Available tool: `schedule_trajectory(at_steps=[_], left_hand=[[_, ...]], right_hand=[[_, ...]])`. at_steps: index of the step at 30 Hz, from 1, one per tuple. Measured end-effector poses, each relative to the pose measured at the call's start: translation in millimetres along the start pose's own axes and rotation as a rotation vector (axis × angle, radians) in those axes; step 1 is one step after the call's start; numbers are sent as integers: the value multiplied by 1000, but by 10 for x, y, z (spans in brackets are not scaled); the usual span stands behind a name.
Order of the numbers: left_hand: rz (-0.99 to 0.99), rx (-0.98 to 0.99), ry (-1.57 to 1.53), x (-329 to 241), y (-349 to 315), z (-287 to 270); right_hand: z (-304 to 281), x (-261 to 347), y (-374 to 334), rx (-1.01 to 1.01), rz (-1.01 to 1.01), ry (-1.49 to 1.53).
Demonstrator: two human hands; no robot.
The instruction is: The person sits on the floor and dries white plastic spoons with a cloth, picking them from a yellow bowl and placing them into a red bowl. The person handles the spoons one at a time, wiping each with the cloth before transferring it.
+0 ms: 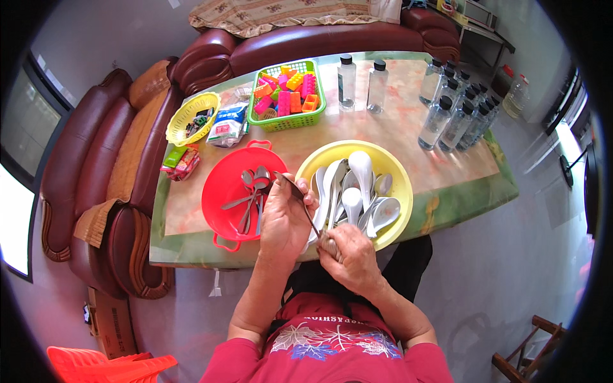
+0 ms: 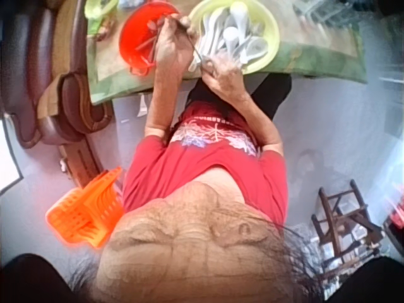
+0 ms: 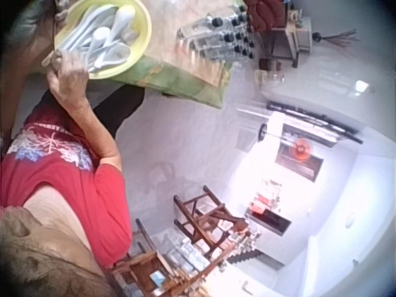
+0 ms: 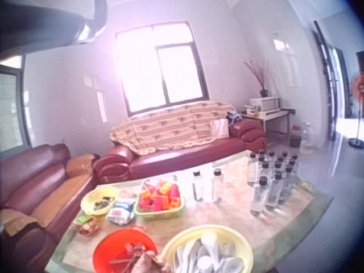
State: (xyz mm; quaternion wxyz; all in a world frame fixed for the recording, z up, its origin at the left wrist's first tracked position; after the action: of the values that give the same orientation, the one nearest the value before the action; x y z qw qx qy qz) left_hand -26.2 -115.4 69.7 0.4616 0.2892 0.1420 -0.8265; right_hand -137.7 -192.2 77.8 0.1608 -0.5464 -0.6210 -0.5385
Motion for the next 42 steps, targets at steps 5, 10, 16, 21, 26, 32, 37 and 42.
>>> schedule_trajectory(at_steps=[5,10,16,21,26,32,37,42], left_hand=[[-45,-74,-1,2,-22,-94],[-135,-133,-31,7,-57,-111],[-276,45,74,192,-97,-13],[-387,84,136,497,-283,220],[-358,154,279,554,-378,120],[-325,162,400,561,-357,201],[-293,110,308,577,-311,187],[-239,62,105,477,-156,65]], right_hand=[[83,79,-227,-24,-67,-149],[25,154,-344,116,-96,-108],[-418,388,-48,18,-83,148],[-243,400,291,-238,-329,-130],[-240,194,408,-317,-211,-234],[-278,153,437,-293,-157,-268],[-238,188,279,-205,-204,-362],[-57,233,-9,-135,-243,-467]])
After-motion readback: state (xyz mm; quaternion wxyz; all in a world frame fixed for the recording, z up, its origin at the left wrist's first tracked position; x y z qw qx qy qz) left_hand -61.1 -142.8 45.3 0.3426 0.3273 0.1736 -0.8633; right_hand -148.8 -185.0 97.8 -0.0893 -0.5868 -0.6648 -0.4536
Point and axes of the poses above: each hand's wrist, its own y-axis towards the middle knuckle, its own z-axis out of the palm, x = y × z, the point moved 7 cm from there along y, towards the middle knuckle, and after that the axes turned 10 degrees about y, right-handed, at the moved point
